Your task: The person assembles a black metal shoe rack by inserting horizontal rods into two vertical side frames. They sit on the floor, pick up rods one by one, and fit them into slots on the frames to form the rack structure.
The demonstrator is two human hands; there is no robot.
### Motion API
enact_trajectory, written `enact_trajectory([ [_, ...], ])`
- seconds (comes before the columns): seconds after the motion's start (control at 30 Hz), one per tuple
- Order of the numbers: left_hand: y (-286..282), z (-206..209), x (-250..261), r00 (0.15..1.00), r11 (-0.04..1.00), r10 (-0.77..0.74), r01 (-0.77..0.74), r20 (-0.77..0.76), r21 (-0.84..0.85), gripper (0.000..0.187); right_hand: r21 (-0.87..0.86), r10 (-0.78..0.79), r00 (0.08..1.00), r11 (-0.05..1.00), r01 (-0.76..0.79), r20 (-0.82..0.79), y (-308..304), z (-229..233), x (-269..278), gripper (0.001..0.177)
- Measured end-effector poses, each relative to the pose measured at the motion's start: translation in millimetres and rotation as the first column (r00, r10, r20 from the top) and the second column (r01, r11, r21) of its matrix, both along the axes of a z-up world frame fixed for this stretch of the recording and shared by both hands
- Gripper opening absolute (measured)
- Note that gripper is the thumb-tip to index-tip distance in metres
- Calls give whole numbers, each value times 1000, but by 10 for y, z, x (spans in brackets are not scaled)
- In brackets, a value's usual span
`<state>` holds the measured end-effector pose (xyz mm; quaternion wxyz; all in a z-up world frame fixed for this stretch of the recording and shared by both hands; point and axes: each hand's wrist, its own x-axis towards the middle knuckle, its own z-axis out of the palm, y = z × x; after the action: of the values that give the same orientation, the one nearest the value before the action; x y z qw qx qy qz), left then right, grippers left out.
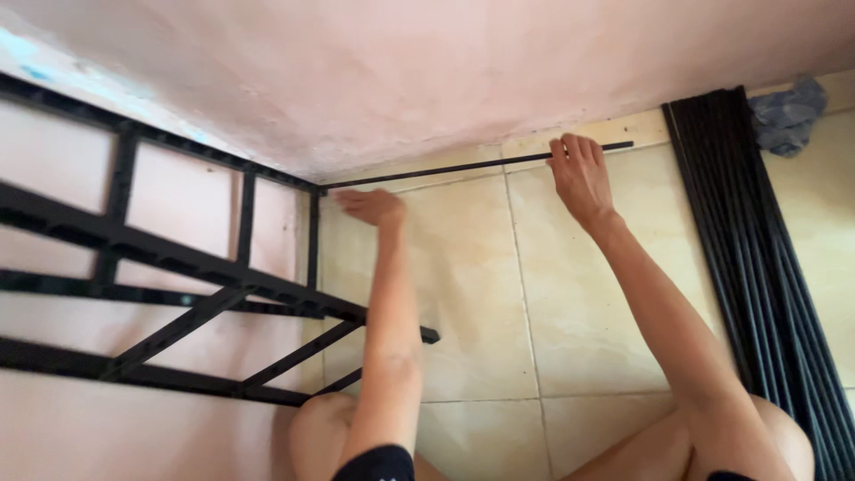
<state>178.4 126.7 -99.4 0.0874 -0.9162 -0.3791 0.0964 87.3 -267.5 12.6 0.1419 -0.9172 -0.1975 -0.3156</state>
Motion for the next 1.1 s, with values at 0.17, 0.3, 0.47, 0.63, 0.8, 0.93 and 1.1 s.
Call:
enact_trajectory([
  [0.17, -928, 784, -1160, 732, 732, -425, 624, 533, -274, 66, 340, 183, 972, 932, -124, -147, 449, 186, -759, 29],
  [0.3, -873, 1689, -2847, 232, 372, -673, 927, 702, 49, 51, 565, 396, 872, 806, -180, -287, 851, 499, -1503, 26],
  [0.47, 47, 2457, -3935, 52, 673, -607, 564, 793, 478, 41, 684, 629, 676, 686, -250, -384, 1436, 1113, -1852, 39],
  [0.63, 729, 2666, -4305, -34, 875, -184, 450, 982, 180, 47, 757, 774, 612, 497, -424, -165, 2163, 1365, -1915, 71],
  [0.8, 834, 2660, -4368, 66, 843, -264, 501, 962, 197, 54, 866, 810, 528, 433, -248, -255, 2690, 1281, -1852, 46],
  [0.93, 846, 2630, -4446, 67, 839, -134, 539, 989, 77, 55, 814, 741, 639, 493, -309, -206, 2773, 1182, -1882, 20],
  [1.1, 932, 2523, -4449, 76, 763, -75, 646, 994, 9, 56, 762, 706, 678, 550, -341, -207, 2552, 1163, -2079, 16],
])
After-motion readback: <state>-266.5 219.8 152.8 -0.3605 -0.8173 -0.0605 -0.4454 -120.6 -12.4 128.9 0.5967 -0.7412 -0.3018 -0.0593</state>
